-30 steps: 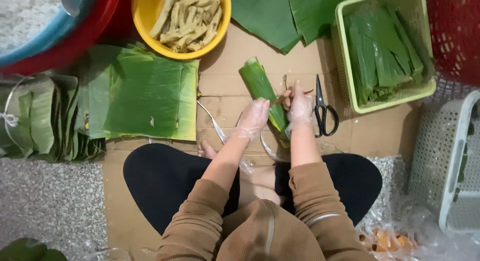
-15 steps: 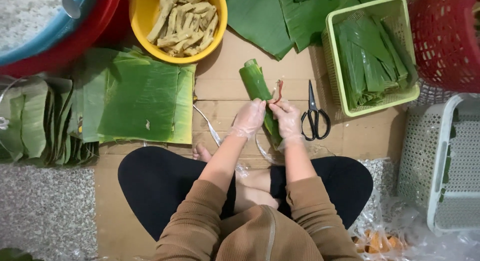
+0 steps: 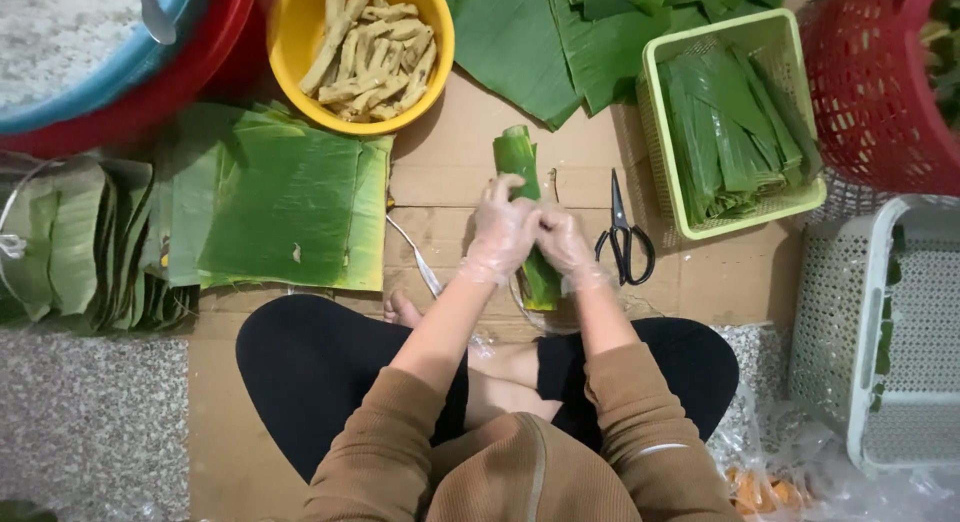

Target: Wrapping rice cakes in banana leaves and tying them with string.

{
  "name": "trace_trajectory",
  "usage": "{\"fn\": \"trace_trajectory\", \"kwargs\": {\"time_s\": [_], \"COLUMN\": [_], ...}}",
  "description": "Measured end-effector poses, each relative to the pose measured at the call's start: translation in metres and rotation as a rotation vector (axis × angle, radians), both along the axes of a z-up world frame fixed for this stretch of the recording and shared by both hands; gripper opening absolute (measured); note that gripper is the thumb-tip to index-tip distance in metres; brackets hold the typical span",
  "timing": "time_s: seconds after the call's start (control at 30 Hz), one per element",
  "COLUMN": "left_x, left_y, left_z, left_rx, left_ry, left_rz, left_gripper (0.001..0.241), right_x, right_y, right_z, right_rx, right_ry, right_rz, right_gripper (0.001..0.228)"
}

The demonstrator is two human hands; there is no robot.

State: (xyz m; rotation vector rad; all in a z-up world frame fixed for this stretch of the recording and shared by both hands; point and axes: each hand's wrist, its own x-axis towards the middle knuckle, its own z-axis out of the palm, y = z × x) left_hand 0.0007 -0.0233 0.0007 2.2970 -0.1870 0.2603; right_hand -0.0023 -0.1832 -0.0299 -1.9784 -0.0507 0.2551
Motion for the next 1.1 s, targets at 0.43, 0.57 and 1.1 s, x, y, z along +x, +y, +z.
{"fn": "trace_trajectory", "kwargs": {"time_s": [0.43, 0.57, 1.1], "left_x": [0.006, 0.012, 0.015], "left_y": [0.013, 0.019, 0.024], "left_z": [-0.028, -0.038, -0.026], "left_rx": [0.011, 0.092, -0.027], "left_ry": [0.393, 0.394, 0.398], "left_rz": [-0.178, -0.312, -0.327], "left_gripper": [0.013, 0.014, 0.026], "right_x": [-0.004, -0.004, -0.004], "right_y": [-0.003, -0.007, 0.012], "right_z": [0.003, -0.035, -0.057], "right_rx": [0.35, 0.202, -0.541], "right_ry": [0.277, 0.234, -0.764], "right_rz": [-0.153, -0.111, -0.063], "right_gripper": [0.018, 0.015, 0.023]}}
